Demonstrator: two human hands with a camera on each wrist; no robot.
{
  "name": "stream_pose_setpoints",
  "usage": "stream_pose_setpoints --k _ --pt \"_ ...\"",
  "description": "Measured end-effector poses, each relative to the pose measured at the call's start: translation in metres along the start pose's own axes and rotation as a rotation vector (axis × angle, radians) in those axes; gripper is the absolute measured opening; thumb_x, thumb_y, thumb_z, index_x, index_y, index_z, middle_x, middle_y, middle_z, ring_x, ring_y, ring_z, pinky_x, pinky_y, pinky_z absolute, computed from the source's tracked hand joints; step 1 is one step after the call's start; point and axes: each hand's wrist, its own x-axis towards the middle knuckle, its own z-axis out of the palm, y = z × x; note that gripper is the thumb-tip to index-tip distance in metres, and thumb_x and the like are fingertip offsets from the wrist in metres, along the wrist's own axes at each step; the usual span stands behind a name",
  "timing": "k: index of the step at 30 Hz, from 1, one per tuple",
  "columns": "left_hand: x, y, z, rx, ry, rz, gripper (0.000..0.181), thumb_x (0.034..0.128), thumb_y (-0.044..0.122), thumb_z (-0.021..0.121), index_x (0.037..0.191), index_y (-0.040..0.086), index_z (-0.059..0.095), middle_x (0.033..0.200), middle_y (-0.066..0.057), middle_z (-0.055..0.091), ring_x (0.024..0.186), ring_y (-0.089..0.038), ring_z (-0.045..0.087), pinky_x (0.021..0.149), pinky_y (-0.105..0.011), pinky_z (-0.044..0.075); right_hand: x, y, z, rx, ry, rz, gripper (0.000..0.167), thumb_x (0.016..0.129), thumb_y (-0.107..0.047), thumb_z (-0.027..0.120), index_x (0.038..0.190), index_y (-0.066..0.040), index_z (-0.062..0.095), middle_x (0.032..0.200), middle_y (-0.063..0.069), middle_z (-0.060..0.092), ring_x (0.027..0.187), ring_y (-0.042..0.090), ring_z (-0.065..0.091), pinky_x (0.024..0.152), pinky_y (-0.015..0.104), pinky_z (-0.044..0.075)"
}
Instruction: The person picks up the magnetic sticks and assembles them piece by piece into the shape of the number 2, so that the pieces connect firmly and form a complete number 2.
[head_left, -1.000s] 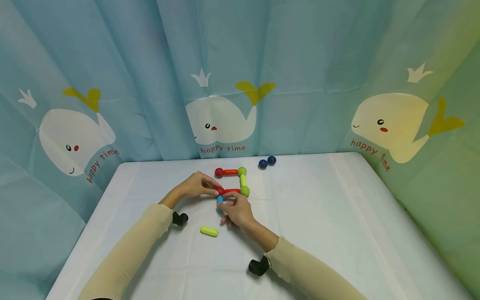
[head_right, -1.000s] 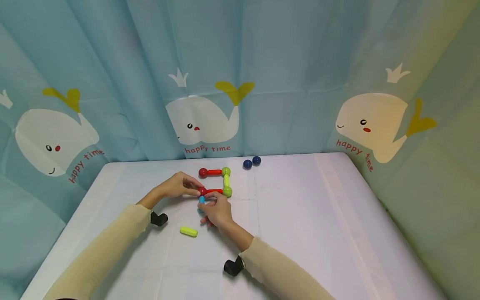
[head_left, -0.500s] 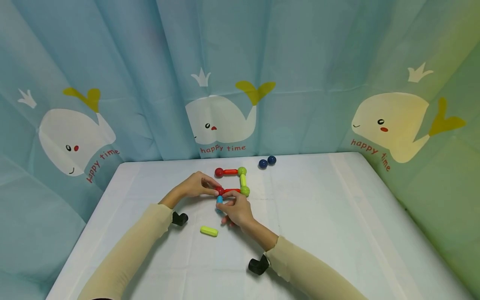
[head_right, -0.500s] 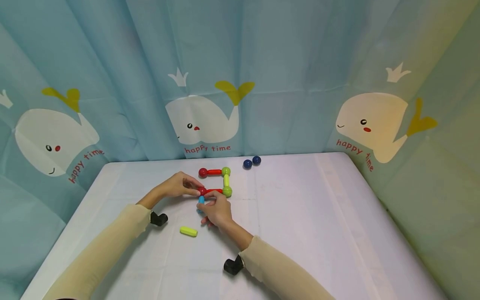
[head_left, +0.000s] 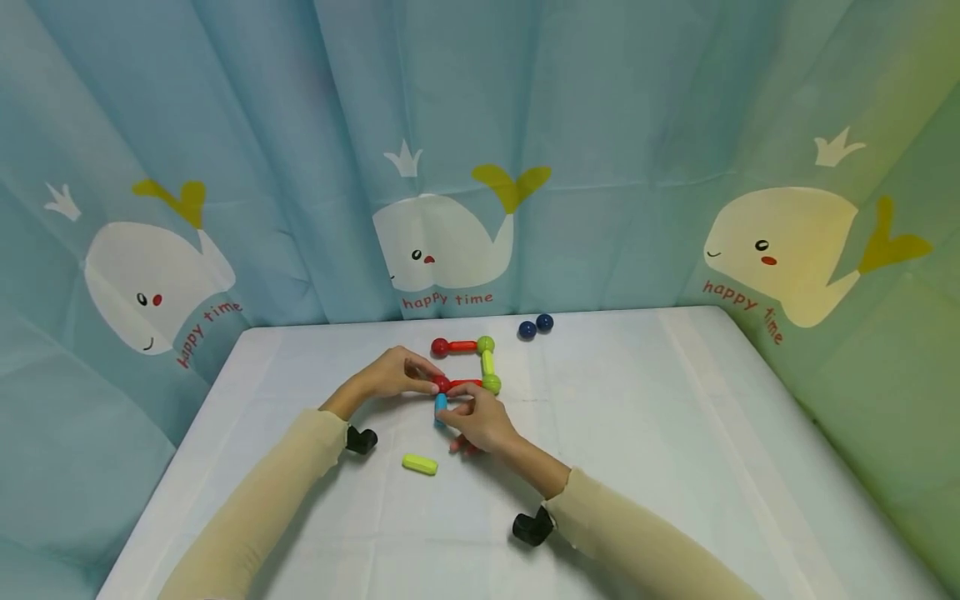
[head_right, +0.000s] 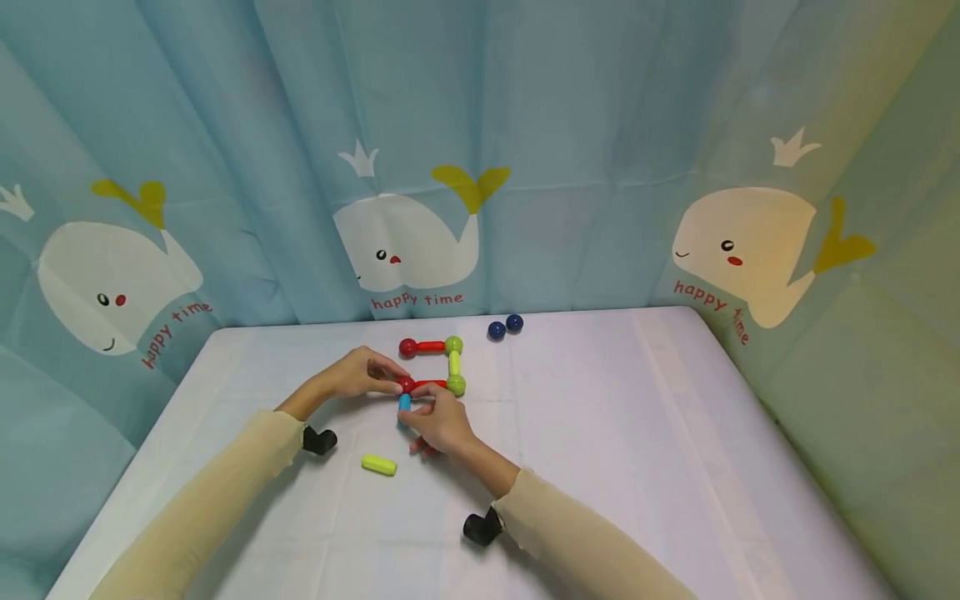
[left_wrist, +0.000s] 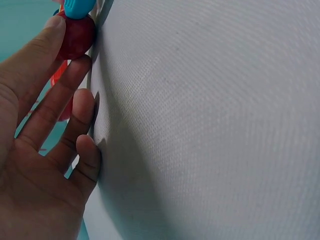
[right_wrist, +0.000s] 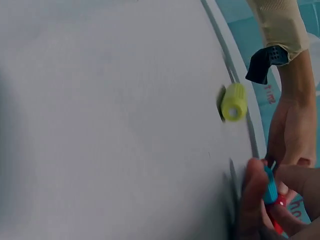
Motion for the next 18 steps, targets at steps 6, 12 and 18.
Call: stream_pose_setpoints --k 6,12,18 --pt "0.001 -0.002 0.000 -0.005 0.000 -0.010 0.027 0.0908 0.024 0.081 0.116 0.013 0.079 0.108 0.003 0.077 0.092 -0.015 0.065 0.085 -0.032 0.053 0.000 -0.007 -0.026 -0.175 -0.084 -0.099 0.039 0.098 -0.023 0.073 0.132 -0.008 0.062 0.094 0.007 0.071 0.060 0.024 0.070 0.048 0.032 0.054" --pt "0.001 -0.003 0.000 0.005 0.004 -0.008 0.027 0.0912 0.025 0.081 0.116 0.013 0.079 0.104 0.004 0.076 0.090 -0.016 0.063 0.084 -0.033 0.053 0.011 -0.013 -0.063 -0.324 -0.089 -0.313 0.034 0.098 -0.017 0.071 0.130 -0.007 0.063 0.097 0.012 0.072 0.063 0.028 0.069 0.048 0.032 0.053" --pt "0.002 -0.005 0.001 0.018 0.014 -0.016 0.028 0.0911 0.025 0.081 0.116 0.013 0.079 0.102 0.005 0.075 0.089 -0.016 0.061 0.083 -0.032 0.052 0.032 -0.017 -0.104 -0.418 -0.008 -0.469 0.029 0.098 -0.012 0.070 0.127 -0.007 0.065 0.102 0.012 0.072 0.068 0.036 0.070 0.048 0.033 0.053"
